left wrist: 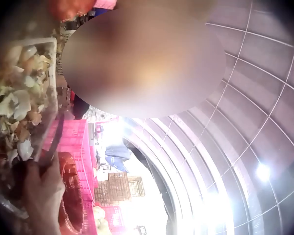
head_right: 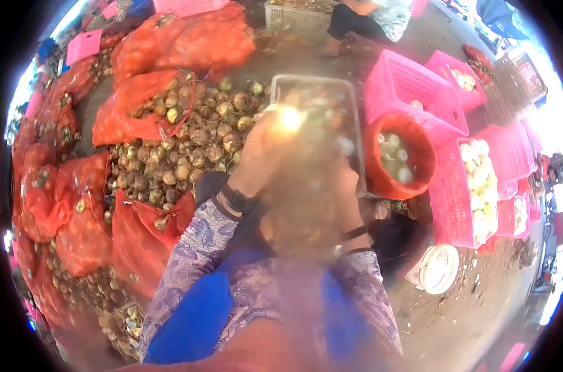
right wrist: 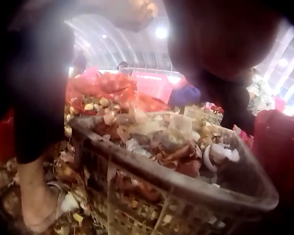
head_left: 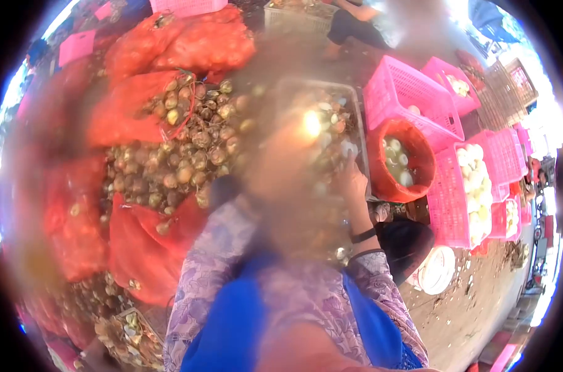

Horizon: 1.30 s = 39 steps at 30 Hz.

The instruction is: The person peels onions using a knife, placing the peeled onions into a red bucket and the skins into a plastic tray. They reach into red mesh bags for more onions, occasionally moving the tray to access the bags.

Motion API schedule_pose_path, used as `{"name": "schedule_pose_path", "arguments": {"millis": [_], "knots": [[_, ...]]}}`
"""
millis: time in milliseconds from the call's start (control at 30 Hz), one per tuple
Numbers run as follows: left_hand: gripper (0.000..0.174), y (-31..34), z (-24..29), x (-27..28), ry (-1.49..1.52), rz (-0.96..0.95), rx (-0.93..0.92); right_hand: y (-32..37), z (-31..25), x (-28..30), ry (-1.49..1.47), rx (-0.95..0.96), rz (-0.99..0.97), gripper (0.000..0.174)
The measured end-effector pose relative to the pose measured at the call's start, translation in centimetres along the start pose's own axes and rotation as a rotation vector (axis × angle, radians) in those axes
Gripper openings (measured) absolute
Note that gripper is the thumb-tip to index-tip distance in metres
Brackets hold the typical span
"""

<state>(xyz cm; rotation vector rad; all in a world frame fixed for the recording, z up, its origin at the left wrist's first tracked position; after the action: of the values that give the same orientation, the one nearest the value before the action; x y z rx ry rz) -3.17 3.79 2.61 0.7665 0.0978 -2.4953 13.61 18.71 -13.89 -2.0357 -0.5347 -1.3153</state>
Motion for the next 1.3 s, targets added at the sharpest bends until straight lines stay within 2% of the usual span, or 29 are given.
{"name": "schedule_pose_path", "arguments": {"millis": [67, 100, 200, 300, 367, 400, 500, 600, 633, 700, 767, 800, 867, 900, 1000, 1100, 1200, 1300], "knots": [[0.033, -1.5, -2.8, 1.6, -0.217, 0.011, -0.149, 0.5, 1.1, 0.4, -0.073, -0.05, 0.013, 0.069], [0.034, -2.0, -4.0, 2.0, -0.289, 0.014, -0.2, -0.3, 0.0, 2.5, -0.146, -0.007, 0.065, 0.067], [0.042, -2.0, -4.7, 1.8, -0.249, 0.038, -0.285, -1.8, -6.1, 11.4, -0.278, 0.081, 0.177, 0.063], [0.049, -0.9, -3.2, -0.3, 0.055, -0.115, -0.108, -1.9, -11.1, 16.6, -0.348, 0.159, 0.202, 0.064], [0.054, 0.6, -2.6, -2.1, 0.211, -0.249, 0.12, -1.9, -11.4, 16.9, -0.331, 0.25, 0.225, 0.069], [0.054, 0.1, -3.0, -1.8, 0.21, -0.254, 0.124, -1.9, -11.6, 17.0, -0.322, 0.296, 0.237, 0.072], [0.053, -1.8, -6.1, 0.1, 0.263, -0.288, 0.12, -1.9, -11.5, 16.7, -0.265, 0.249, 0.162, 0.076], [0.047, -3.1, -9.2, 2.7, 0.373, -0.172, 0.203, -2.2, -11.9, 17.1, -0.233, 0.292, 0.209, 0.075], [0.045, -3.4, -8.4, 2.7, 0.104, -0.27, 0.036, -2.2, -12.3, 17.5, -0.218, 0.346, 0.255, 0.071], [0.043, -3.2, -8.0, 2.1, -0.167, -0.366, -0.131, -2.2, -12.7, 18.2, -0.203, 0.398, 0.303, 0.068], [0.041, -3.2, -8.0, 2.4, -0.33, -0.18, -0.139, -2.6, -12.7, 18.3, -0.162, 0.365, 0.274, 0.054], [0.041, -3.5, -8.2, 2.6, -0.384, -0.118, -0.141, -2.6, -12.7, 18.4, -0.161, 0.365, 0.278, 0.054], [0.043, -4.4, -9.7, 3.6, -0.332, -0.045, -0.052, -2.1, -12.0, 19.0, -0.448, 0.33, 0.397, 0.043], [0.043, -4.4, -10.0, 3.9, -0.315, -0.021, -0.022, -2.0, -11.5, 18.6, -0.447, 0.328, 0.398, 0.043], [0.052, -2.5, -5.5, 0.5, -0.44, -0.167, -0.121, -2.5, -8.8, 16.2, -0.523, 0.127, 0.257, 0.037], [0.057, -1.4, -4.1, -0.9, -0.521, -0.272, -0.186, -2.3, -7.7, 16.1, -0.542, 0.038, 0.281, 0.037], [0.066, -2.1, -5.1, 0.1, -0.288, -0.227, -0.014, -2.5, -5.9, 13.9, -0.593, -0.041, 0.28, 0.036], [0.073, -1.7, -5.3, -0.8, -0.191, -0.372, 0.06, -2.4, -4.9, 11.4, -0.629, -0.048, 0.249, 0.033]]}}
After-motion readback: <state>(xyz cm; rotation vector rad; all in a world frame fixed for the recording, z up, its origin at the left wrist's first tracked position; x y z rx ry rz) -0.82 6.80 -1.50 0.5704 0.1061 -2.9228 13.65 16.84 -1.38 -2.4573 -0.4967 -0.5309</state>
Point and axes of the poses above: each hand's wrist, its own y-axis away from the middle knuckle, its own x-axis out of the back of the hand, z = x × y, the point moved 7 cm from there along -y, towards the middle knuckle, and after that the axes turned 4 degrees about x, right-handed, at the moved point
